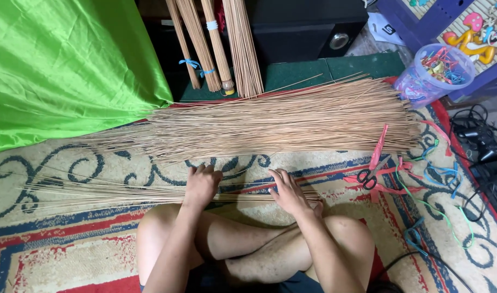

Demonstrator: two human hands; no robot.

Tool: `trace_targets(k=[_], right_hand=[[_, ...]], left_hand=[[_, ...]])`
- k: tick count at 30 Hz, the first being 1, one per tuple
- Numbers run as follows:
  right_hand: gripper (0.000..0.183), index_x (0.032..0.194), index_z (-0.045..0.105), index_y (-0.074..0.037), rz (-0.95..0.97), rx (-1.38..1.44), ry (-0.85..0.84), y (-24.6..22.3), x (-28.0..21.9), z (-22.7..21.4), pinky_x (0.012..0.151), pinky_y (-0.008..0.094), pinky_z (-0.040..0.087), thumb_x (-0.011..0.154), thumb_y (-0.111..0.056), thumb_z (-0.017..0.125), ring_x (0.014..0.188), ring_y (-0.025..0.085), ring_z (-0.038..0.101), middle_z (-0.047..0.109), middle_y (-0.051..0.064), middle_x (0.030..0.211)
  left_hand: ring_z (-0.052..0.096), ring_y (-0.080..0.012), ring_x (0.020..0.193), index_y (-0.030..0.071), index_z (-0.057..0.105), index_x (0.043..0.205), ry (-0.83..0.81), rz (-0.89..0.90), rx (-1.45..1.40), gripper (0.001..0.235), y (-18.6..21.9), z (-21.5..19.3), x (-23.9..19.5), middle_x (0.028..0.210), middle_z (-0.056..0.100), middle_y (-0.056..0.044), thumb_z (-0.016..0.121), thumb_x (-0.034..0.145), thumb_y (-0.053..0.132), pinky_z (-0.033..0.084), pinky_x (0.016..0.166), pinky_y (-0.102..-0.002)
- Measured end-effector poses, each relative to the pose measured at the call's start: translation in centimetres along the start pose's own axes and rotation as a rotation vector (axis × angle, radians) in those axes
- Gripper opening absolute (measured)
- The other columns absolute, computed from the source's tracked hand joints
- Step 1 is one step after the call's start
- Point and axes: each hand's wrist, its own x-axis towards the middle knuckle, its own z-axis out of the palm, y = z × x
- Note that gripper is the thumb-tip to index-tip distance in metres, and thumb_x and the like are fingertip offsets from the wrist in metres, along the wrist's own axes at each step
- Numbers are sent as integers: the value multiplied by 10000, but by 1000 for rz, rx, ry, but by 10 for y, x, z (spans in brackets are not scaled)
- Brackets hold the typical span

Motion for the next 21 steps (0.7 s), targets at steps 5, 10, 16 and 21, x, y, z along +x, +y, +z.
trace_targets(k=[5,10,16,21], right_hand=[[702,1565,362,-180,-80,68,-57,-47,-1,-35,1024,595,480,929,-100,648,1282,470,531,367,215,1536],[467,1379,582,-116,-199,-46,-54,-20,5,2,894,529,534,928,-185,677,1126,402,630,548,156,1311],[13,877,699,-204,-398,-119,241,-11,9,5,791,421,479,872,-211,708,960,259,590,586,0,918],[100,1013,711,-198,-419,-60,312,-18,6,-4,882,442,500,917,-186,684,982,277,619,613,30,886]], left_hand=[[702,-294,886,237,809,905,-198,-27,-291,103,8,-42,-15,822,728,-45,707,902,238,475,868,-459],[712,-328,936,242,812,842,-311,-48,-369,134,11,-51,-15,851,766,-66,691,890,209,469,905,-479],[718,-284,933,220,788,961,-319,-22,-245,140,18,-25,-12,889,767,-35,662,937,275,472,938,-474],[727,-294,708,205,764,829,-4,160,-242,110,35,3,-10,696,723,-46,679,898,198,562,713,-443]])
